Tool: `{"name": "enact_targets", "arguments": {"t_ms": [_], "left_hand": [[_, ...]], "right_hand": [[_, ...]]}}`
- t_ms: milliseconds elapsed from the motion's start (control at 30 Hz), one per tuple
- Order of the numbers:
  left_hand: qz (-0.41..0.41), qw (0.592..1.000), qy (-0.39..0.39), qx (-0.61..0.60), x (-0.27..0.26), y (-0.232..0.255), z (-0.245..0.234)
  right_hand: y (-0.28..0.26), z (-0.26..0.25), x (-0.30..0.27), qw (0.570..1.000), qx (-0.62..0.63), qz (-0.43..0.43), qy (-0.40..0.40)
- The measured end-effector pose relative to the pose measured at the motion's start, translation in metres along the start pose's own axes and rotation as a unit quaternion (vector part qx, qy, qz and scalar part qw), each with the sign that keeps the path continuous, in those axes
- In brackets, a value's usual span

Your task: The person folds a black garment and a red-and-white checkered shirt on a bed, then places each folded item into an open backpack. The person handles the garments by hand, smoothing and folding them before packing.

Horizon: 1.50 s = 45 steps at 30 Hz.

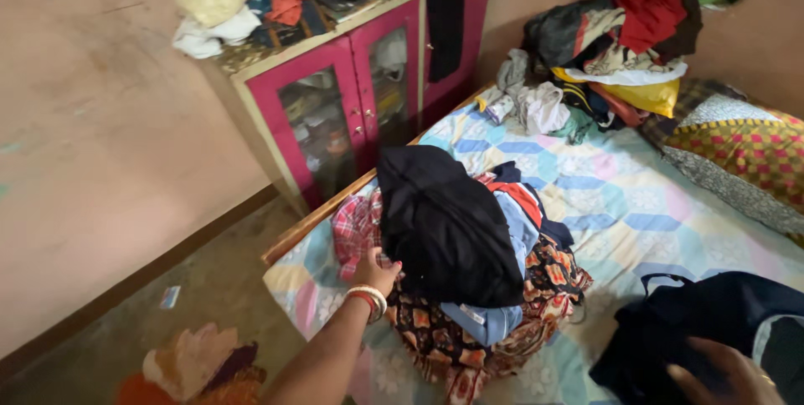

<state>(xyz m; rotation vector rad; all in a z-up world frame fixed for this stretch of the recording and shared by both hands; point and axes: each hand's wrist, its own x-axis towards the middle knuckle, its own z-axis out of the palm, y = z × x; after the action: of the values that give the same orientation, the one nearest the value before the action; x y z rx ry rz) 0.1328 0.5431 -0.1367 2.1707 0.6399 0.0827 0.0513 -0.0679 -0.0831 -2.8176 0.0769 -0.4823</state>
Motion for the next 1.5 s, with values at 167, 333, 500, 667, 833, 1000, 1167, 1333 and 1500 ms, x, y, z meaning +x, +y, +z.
{"name": "enact_targets", "arguments": {"t_ms": [167, 333, 500, 667, 833, 1000, 1167, 1333, 1500], "left_hand": [[0.029, 0.983, -0.085, 0.160, 0.044, 0.034, 0.011], [0.011, 0.928, -0.185, 0.324, 0.069, 0.060, 0.027], [-0.059, 0.915, -0.265, 0.299, 0.091, 0.044, 0.050], [-0.043, 0.877, -0.271, 0.394, 0.112, 0.017, 0.073], [-0.038, 0.883, -0.251, 0.395, 0.121, 0.012, 0.077], [-0.035, 0.874, -0.257, 0.411, 0.106, 0.030, 0.069], [-0.037, 0.897, -0.261, 0.354, 0.090, 0.030, 0.058], [-0.031, 0.921, -0.211, 0.325, 0.049, -0.017, 0.071], [-0.072, 0.972, -0.152, 0.166, -0.018, -0.069, 0.050]], "right_hand": [[0.035, 0.008, -0.006, 0.995, 0.007, 0.090, 0.035], [0.041, 0.005, -0.020, 0.987, 0.008, 0.153, 0.057], [0.043, 0.001, -0.015, 0.978, -0.052, 0.202, 0.007], [0.049, 0.001, -0.032, 0.972, -0.112, 0.205, -0.015], [0.055, -0.005, -0.047, 0.968, -0.093, 0.232, 0.011], [0.054, -0.001, -0.055, 0.961, -0.069, 0.269, 0.001], [0.044, 0.005, -0.048, 0.959, -0.052, 0.277, -0.012], [0.032, 0.001, -0.049, 0.957, -0.035, 0.288, -0.022], [0.019, -0.001, -0.051, 0.956, -0.013, 0.291, -0.034]]}}
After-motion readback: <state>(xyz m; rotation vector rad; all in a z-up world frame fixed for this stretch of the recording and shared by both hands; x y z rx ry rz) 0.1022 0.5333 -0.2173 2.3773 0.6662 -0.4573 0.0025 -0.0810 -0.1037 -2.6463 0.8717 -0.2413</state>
